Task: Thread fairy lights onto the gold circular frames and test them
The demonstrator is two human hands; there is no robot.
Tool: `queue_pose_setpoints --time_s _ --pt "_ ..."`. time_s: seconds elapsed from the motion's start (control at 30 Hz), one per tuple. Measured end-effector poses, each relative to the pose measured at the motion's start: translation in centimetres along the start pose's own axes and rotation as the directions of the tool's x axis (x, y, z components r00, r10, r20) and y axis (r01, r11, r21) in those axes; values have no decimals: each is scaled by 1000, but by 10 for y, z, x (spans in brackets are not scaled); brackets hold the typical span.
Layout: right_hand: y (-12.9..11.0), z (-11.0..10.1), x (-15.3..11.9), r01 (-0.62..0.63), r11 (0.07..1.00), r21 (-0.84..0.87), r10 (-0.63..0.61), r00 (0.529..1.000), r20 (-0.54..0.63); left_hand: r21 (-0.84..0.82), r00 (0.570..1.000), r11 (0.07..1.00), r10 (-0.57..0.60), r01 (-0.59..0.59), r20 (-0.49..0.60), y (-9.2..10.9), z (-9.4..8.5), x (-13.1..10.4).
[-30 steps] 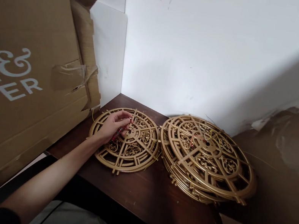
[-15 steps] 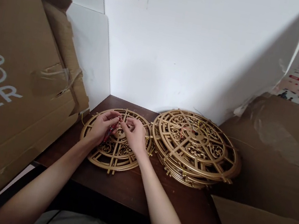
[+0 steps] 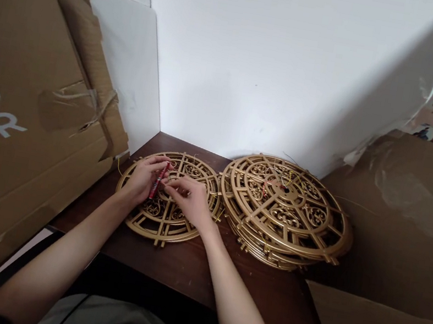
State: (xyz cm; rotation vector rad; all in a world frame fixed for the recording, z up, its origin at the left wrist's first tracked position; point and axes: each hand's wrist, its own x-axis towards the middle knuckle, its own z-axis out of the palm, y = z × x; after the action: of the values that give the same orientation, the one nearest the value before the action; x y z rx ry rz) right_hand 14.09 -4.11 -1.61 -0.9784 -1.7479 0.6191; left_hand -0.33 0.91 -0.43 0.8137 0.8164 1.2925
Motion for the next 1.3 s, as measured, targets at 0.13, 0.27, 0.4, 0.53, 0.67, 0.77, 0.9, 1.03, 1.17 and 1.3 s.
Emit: queue_pose_setpoints --time_s 0.13,0.27,0.4,0.53,0.67,0.77,0.9,1.03,1.17,1.3 --pt "3 7 -5 235 951 -202 -197 962 189 -102 997 992 -71 69 -14 2 -1 2" --pt "7 14 -7 324 888 -326 -241 932 270 -192 993 977 -107 95 -57 2 0 3" --pt "6 16 -8 324 849 -418 -230 938 260 -217 987 969 -136 115 -83 3 3 2" --pt "0 18 -8 367 752 -548 -266 929 257 -213 985 969 -146 123 -95 4 6 0" --pt "-5 20 -8 398 671 -625 -312 917 248 -233 983 961 -167 147 -70 5 6 -1" --pt "-6 21 -8 454 612 -648 -389 886 253 -263 976 947 -210 187 -63 7 6 -1" --pt "-7 22 -7 509 572 -643 -451 850 272 -305 965 922 -259 238 -30 9 6 -1" --pt "-8 22 -6 504 578 -642 -448 853 268 -335 960 907 -280 256 -25 10 4 0" --pt "-10 21 -5 514 566 -644 -475 842 255 -380 951 882 -308 277 -22 11 2 2" --pt "-7 22 -6 518 584 -625 -478 842 251 -401 948 870 -319 287 -15 11 1 2"
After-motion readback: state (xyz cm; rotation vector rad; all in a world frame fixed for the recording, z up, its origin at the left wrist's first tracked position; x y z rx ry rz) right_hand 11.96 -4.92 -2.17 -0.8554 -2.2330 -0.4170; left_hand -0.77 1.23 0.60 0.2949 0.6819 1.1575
